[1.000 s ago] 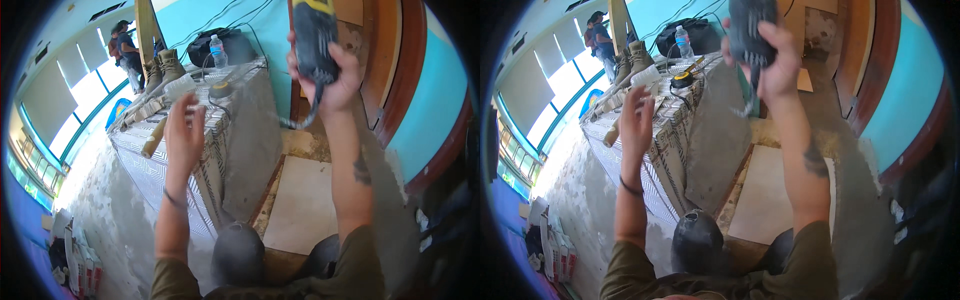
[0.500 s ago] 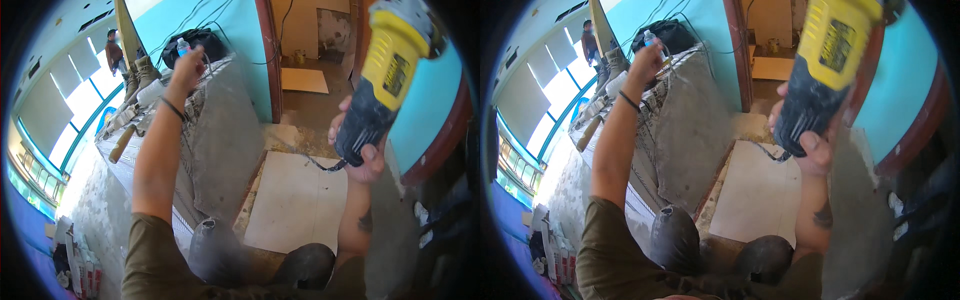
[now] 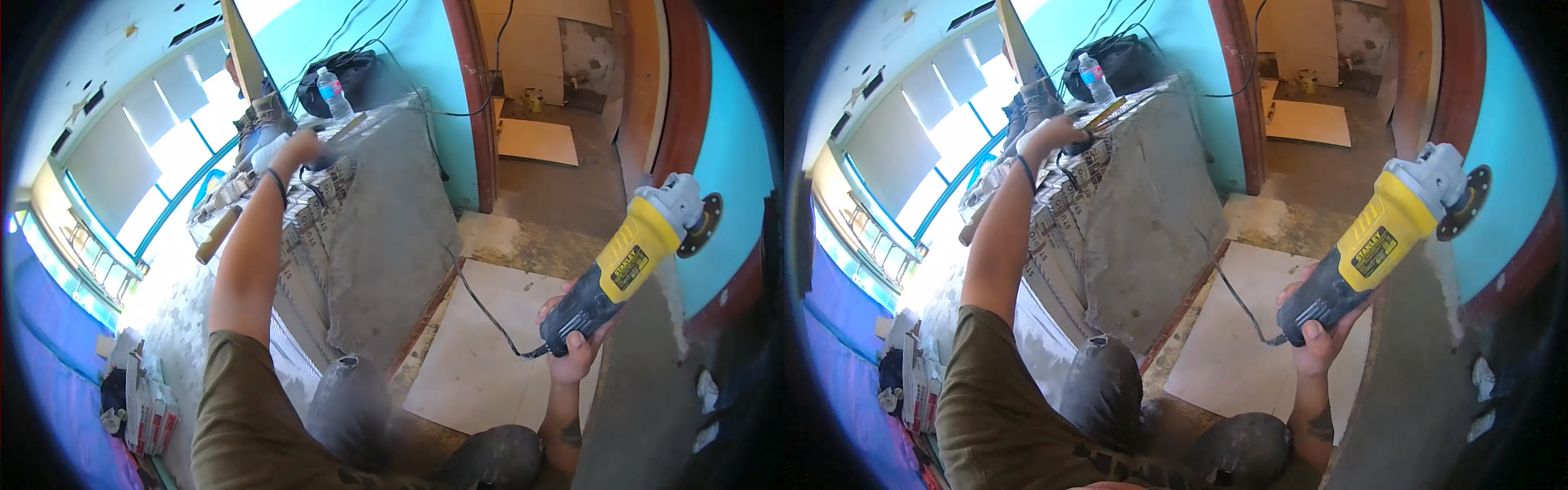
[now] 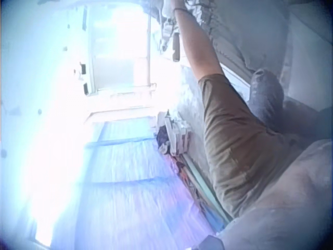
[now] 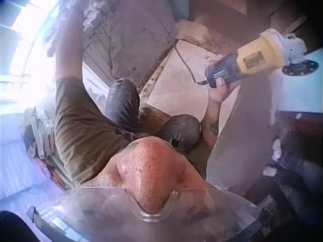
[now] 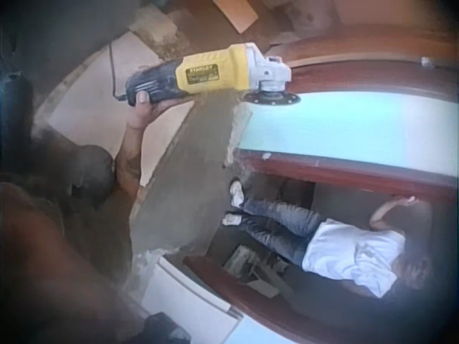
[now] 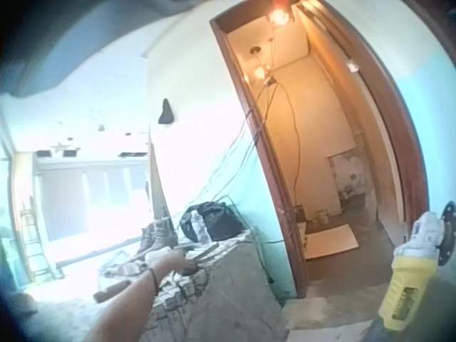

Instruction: The person puts on safety glasses, picks up an angle grinder, and cuts a tile along a line.

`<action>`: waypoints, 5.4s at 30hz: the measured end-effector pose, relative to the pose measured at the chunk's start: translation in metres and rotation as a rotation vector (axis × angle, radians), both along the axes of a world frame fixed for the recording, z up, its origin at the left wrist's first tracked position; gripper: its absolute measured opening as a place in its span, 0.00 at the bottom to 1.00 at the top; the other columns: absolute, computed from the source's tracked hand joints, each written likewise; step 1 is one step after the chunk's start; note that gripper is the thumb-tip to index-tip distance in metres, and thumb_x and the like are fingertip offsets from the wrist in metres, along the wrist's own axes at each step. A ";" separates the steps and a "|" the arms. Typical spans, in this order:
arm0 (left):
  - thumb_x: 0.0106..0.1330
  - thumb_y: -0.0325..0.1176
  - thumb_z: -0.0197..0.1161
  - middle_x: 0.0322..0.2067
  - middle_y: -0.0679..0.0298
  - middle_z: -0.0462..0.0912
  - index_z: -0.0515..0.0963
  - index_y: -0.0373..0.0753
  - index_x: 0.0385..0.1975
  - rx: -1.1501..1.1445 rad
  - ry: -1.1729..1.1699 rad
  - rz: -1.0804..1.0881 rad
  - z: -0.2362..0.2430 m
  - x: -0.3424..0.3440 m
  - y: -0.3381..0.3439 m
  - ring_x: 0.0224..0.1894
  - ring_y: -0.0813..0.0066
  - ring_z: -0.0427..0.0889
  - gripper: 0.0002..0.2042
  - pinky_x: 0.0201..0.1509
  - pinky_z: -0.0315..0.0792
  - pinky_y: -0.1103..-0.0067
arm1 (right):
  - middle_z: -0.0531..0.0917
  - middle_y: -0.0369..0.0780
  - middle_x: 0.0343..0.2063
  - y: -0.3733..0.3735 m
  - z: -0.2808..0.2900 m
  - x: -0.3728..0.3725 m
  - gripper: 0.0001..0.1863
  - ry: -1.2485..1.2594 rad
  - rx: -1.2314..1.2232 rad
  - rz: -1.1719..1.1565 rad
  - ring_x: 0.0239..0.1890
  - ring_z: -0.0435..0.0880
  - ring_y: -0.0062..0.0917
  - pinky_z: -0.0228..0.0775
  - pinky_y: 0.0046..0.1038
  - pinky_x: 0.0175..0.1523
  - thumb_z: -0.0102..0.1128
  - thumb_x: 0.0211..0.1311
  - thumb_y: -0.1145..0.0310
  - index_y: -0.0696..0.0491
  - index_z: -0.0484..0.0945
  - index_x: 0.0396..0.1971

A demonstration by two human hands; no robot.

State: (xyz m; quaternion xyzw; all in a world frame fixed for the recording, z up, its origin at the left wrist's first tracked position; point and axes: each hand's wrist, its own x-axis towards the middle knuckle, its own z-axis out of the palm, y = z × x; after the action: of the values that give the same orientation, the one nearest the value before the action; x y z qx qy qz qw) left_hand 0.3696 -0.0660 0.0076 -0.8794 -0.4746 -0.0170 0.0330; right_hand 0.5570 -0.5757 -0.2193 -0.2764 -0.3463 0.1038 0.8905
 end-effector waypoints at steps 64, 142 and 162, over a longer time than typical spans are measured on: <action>0.69 0.54 0.67 0.56 0.61 0.80 0.72 0.35 0.63 -2.029 -0.755 -0.389 -0.423 0.082 -0.372 0.56 0.69 0.80 0.32 0.61 0.75 0.67 | 0.77 0.48 0.49 -0.078 -0.184 -0.050 0.53 0.023 -0.929 0.247 0.54 0.79 0.34 0.68 0.35 0.61 0.65 0.53 0.70 0.51 0.44 0.77; 0.69 0.40 0.70 0.40 0.63 0.83 0.75 0.31 0.49 -1.258 -1.302 0.101 -0.479 0.081 -0.446 0.40 0.80 0.81 0.20 0.44 0.77 0.79 | 0.84 0.48 0.40 -0.065 -0.188 -0.071 0.33 -0.023 -1.494 0.095 0.40 0.86 0.32 0.79 0.33 0.45 0.75 0.50 0.64 0.63 0.71 0.53; 0.60 0.60 0.70 0.32 0.49 0.84 0.78 0.27 0.35 -1.259 -1.067 0.219 -0.474 0.094 -0.458 0.36 0.63 0.85 0.32 0.40 0.78 0.67 | 0.84 0.52 0.47 -0.075 -0.194 -0.061 0.36 0.040 -1.690 0.034 0.48 0.86 0.37 0.77 0.34 0.53 0.76 0.51 0.61 0.65 0.71 0.56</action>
State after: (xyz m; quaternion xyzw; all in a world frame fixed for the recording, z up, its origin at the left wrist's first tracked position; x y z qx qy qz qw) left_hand 0.4635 -0.5245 -0.4666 -0.5561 -0.4302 -0.1599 -0.6929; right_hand 0.4964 -0.6510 -0.4131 -0.8424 -0.1403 0.3460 0.3885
